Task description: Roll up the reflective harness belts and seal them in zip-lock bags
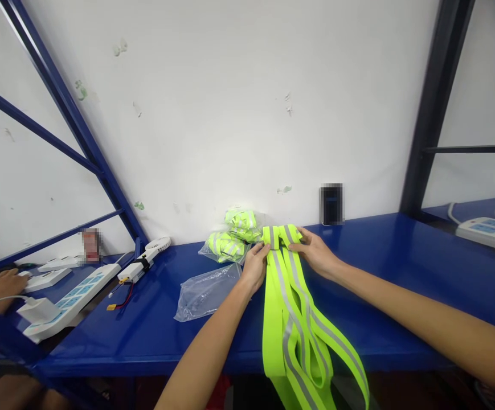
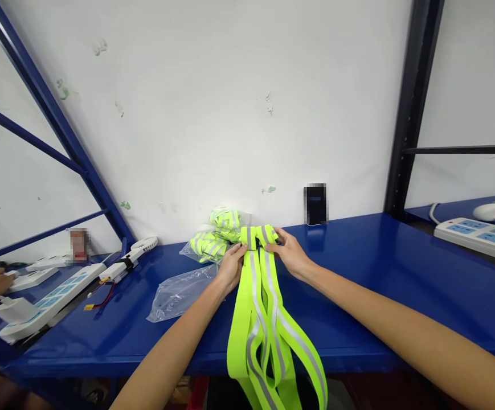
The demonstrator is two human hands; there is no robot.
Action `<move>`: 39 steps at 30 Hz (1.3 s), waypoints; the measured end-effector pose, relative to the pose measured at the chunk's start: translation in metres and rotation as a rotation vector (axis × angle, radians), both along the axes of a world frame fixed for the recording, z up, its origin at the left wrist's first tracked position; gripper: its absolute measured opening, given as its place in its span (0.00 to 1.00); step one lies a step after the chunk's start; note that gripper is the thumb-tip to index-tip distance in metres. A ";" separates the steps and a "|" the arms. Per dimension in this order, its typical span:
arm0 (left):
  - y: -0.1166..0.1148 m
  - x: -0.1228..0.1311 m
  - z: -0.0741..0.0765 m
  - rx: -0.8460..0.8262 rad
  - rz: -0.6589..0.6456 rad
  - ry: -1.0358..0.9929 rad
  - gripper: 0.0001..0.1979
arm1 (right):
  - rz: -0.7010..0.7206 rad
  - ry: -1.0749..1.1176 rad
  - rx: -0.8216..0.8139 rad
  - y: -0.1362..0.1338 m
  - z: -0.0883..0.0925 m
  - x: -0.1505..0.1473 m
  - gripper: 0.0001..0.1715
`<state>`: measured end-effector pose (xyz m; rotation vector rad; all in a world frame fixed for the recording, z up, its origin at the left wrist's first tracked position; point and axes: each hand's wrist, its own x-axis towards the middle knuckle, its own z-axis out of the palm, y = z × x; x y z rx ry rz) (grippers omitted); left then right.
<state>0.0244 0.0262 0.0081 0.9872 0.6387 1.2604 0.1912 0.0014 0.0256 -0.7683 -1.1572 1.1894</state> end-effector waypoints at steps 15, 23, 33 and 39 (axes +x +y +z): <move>-0.006 0.001 -0.010 -0.040 -0.161 0.199 0.22 | -0.116 -0.344 0.141 -0.001 -0.013 0.000 0.13; 0.002 -0.009 -0.003 0.055 0.039 0.051 0.38 | 0.131 -0.146 -0.122 -0.013 0.000 -0.006 0.46; 0.008 -0.011 -0.009 0.179 0.048 0.130 0.31 | 0.190 -0.097 -0.262 -0.004 -0.009 0.001 0.28; 0.000 -0.008 -0.008 0.159 0.003 0.203 0.34 | 0.141 -0.030 -0.161 -0.006 -0.006 -0.002 0.27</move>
